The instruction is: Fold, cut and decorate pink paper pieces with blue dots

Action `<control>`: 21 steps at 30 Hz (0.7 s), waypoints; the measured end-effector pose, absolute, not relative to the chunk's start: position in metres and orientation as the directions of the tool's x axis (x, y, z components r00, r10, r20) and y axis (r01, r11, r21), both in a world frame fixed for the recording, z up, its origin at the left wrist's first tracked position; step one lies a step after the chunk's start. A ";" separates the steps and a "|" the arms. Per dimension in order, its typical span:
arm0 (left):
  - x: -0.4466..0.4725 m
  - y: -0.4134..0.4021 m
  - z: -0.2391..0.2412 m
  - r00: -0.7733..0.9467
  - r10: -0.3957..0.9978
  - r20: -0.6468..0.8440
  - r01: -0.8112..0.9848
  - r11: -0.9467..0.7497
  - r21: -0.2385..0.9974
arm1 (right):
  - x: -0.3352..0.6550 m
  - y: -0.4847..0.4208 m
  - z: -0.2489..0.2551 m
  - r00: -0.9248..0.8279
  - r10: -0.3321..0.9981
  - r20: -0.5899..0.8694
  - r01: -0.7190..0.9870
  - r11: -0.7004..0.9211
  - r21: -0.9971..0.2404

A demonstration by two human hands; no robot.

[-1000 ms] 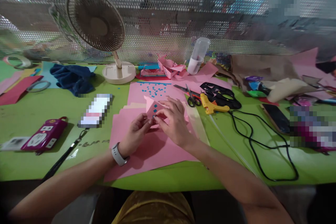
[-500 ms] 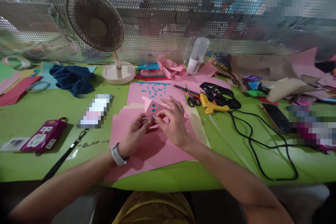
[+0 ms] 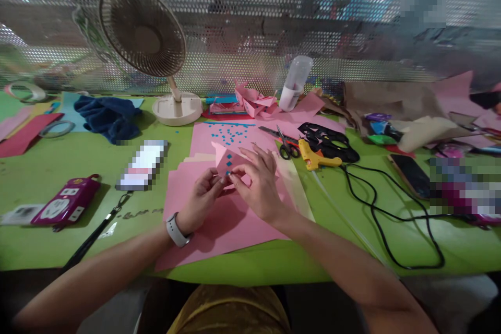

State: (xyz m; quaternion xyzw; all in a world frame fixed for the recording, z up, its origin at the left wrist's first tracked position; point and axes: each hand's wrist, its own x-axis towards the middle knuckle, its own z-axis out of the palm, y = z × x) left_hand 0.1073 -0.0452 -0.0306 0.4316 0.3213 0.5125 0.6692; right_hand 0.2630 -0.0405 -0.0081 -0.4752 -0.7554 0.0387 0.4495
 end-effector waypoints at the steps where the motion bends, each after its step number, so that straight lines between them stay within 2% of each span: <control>1: 0.107 -0.045 -0.031 0.268 0.963 0.022 -0.412 0.094 0.906 | 0.262 -0.041 -0.008 -0.144 0.751 0.645 0.686 0.545 -0.482; 13: 0.107 -0.047 -0.033 0.246 0.963 0.107 -0.410 0.004 0.912 | 0.260 -0.044 -0.006 -0.135 0.717 0.684 0.707 0.553 -0.441; 21: 0.109 -0.048 -0.032 0.237 0.965 0.110 -0.406 -0.005 0.914 | 0.262 -0.043 -0.007 -0.156 0.731 0.664 0.705 0.554 -0.443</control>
